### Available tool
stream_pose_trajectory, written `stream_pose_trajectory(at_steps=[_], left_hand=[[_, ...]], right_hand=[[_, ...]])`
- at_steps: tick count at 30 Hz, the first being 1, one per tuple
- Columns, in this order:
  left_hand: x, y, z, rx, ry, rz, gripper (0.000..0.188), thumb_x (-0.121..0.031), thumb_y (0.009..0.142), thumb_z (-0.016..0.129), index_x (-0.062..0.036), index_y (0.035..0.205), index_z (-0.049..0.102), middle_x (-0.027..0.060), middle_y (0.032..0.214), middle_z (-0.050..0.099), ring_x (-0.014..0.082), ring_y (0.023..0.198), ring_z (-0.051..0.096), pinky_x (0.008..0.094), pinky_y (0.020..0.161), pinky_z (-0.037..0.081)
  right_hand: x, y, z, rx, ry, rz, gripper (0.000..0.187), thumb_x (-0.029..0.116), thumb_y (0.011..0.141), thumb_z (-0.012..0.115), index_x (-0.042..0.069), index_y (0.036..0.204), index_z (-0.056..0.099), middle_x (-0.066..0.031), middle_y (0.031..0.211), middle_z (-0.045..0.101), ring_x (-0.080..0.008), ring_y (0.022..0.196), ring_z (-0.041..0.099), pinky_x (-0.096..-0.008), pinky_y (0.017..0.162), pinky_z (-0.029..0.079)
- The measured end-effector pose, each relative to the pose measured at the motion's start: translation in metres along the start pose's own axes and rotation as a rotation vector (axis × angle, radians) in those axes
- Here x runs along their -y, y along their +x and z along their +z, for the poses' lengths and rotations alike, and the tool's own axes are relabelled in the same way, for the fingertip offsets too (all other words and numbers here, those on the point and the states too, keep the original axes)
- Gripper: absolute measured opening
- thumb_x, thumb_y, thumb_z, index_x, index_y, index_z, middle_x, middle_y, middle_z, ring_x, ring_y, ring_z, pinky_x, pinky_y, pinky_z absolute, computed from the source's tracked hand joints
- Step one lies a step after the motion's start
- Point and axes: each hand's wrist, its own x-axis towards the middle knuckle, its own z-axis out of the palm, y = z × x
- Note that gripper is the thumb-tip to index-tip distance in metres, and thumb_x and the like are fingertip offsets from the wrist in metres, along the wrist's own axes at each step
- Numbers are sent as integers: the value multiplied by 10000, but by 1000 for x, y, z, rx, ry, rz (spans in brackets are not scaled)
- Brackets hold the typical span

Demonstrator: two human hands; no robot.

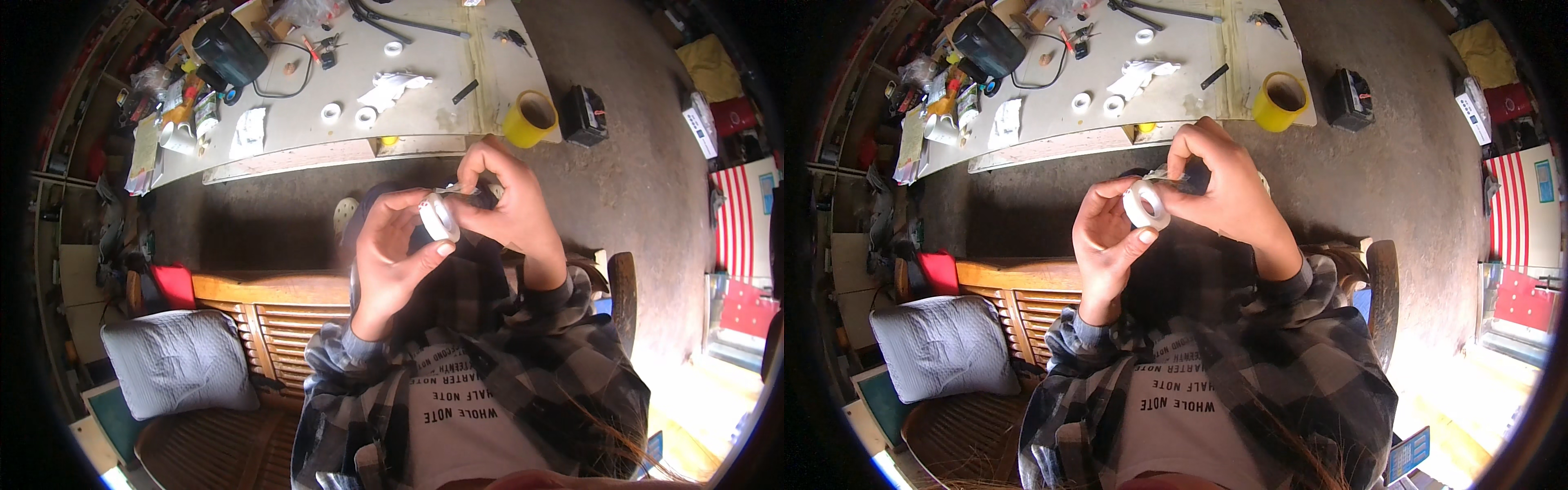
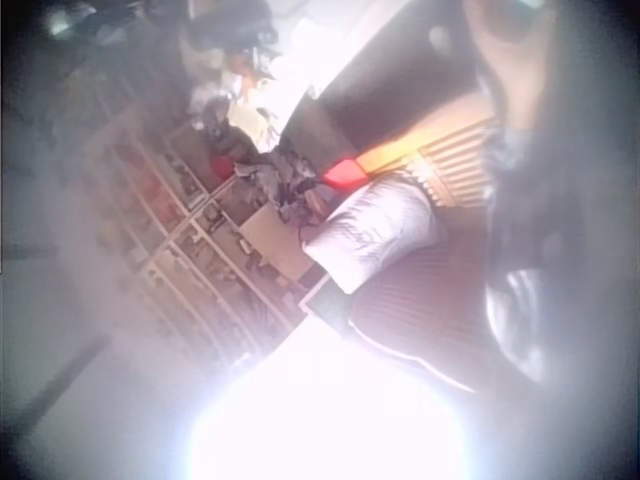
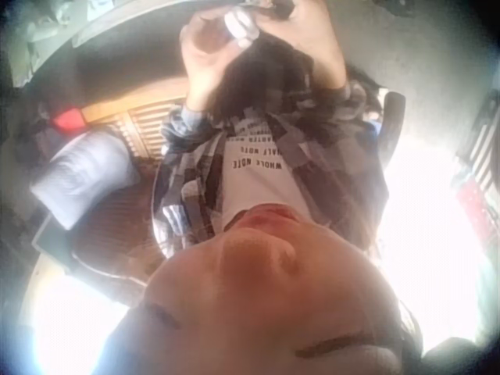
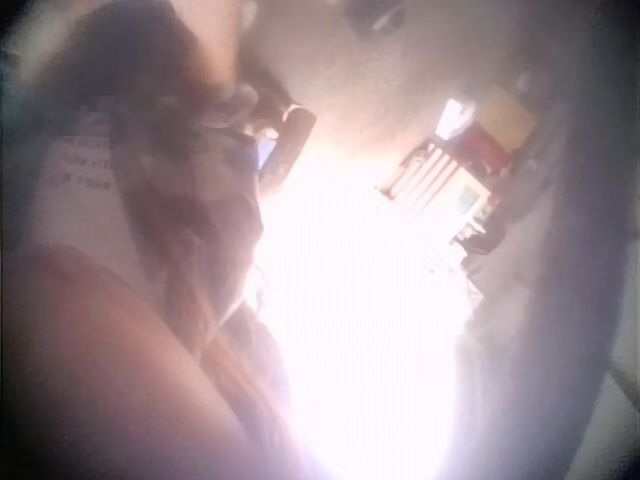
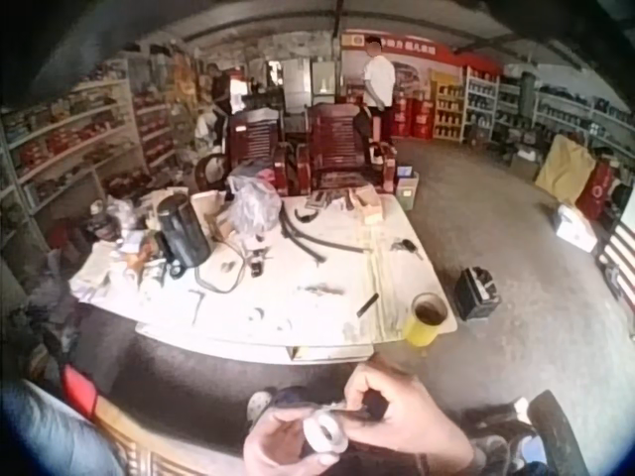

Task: The person sits at a cluttered workbench and repeatedly handles small white cylindrical parts, peeling off clear plastic film and inserting small white pieces into the center. They rotate and inspect each part while two other people stand nearby.

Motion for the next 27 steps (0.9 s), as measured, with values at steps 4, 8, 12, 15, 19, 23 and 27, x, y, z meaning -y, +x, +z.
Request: stream_pose_trajectory(at_steps=[4,8,12,15,19,23,27], left_hand=[[-3,0,4,-9,-6,-37,548,8,708,750,33,1174,462,112,1131,546,191,1058,529,337,954,402],[-3,2,7,-6,82,7,560,23,690,756,33,1169,467,118,1142,535,193,1054,532,335,956,401],[-2,0,6,2,237,148,571,25,666,768,21,1160,482,139,1175,503,211,1060,533,342,953,411],[-1,0,5,25,281,234,571,20,661,771,12,1157,491,152,1197,485,228,1080,525,354,945,423],[5,-2,2,11,259,250,574,13,667,772,22,1164,484,150,1200,489,237,1108,513,366,943,428],[11,-3,1,-28,61,190,588,23,679,760,25,1193,473,145,1227,494,230,1135,500,358,957,413],[9,0,-4,-44,-99,59,612,-20,708,754,28,1240,456,135,1208,539,220,1116,522,347,964,405]], right_hand=[[0,1,-3,16,-4,-9,267,61,625,744,43,710,492,-62,727,498,-193,684,510,-286,625,401],[2,1,-3,2,-29,7,267,57,620,733,36,710,483,-61,716,500,-195,683,507,-286,624,400],[8,1,0,8,0,53,254,49,624,707,29,723,474,-58,708,505,-186,674,506,-286,626,402],[8,-4,7,6,88,131,239,37,634,678,25,739,465,-55,702,505,-168,652,494,-281,619,402],[7,-6,11,13,137,171,232,33,643,665,28,747,458,-46,699,492,-154,649,480,-270,623,403],[1,-9,11,-37,284,151,216,14,674,652,37,786,469,-14,730,480,-115,695,471,-250,663,401],[1,-13,-3,-17,843,68,263,-97,732,584,62,900,457,1,831,424,-85,789,412,-225,717,358]])
